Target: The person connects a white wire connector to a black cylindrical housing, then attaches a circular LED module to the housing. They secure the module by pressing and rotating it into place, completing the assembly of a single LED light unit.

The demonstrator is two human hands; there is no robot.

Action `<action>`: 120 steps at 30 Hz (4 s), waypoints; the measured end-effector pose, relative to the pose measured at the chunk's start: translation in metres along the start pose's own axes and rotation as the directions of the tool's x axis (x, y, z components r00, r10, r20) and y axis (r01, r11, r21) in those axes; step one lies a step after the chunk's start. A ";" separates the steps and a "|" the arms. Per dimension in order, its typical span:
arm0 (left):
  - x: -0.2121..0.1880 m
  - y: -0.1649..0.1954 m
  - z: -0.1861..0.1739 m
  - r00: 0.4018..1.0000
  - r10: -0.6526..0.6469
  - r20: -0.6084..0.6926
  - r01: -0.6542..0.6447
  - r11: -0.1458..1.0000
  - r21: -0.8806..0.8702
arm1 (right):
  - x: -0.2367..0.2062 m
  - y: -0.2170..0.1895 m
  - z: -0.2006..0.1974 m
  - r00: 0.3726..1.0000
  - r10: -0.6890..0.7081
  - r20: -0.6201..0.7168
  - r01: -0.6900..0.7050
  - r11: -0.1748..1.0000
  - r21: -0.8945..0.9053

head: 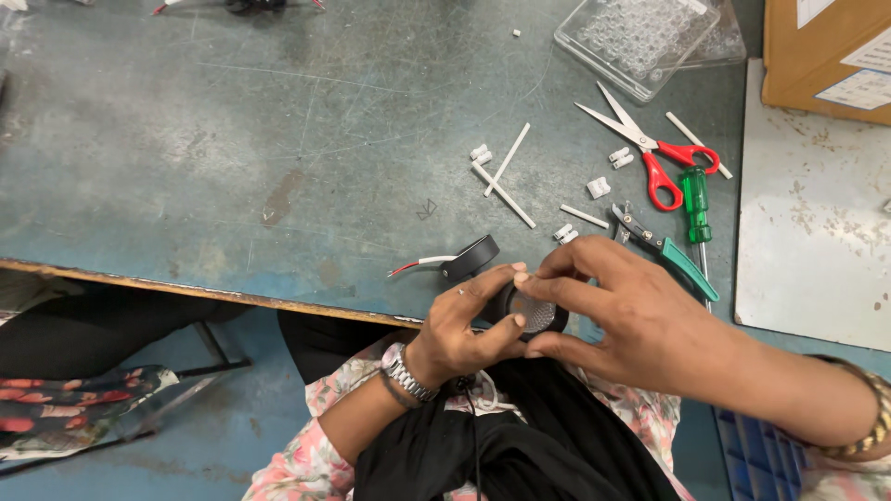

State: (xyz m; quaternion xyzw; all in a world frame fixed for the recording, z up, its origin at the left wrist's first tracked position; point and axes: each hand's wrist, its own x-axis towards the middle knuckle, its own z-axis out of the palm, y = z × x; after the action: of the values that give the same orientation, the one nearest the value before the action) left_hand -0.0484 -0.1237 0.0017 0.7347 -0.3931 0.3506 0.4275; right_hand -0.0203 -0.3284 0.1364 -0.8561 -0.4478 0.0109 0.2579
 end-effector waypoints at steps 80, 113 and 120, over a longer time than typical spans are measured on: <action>-0.009 0.007 -0.050 0.837 -0.543 -0.066 0.504 0.812 -0.296 | 0.020 0.058 0.098 1.000 -0.026 0.017 0.003 0.635 0.772; 0.009 0.025 -0.076 0.898 -0.438 -0.048 0.431 0.852 0.297 | 0.043 0.028 0.137 0.985 0.172 -0.032 -0.112 0.762 0.638; 0.008 0.034 -0.077 0.908 -0.417 -0.052 0.416 0.875 0.249 | 0.062 0.065 0.075 0.931 0.014 0.366 -0.329 0.472 0.818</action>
State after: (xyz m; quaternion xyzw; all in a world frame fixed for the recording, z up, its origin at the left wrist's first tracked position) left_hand -0.0885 -0.0673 0.0506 0.8513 -0.1785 0.2967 0.3942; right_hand 0.0477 -0.2784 0.0551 -0.6359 -0.3255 0.3946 0.5779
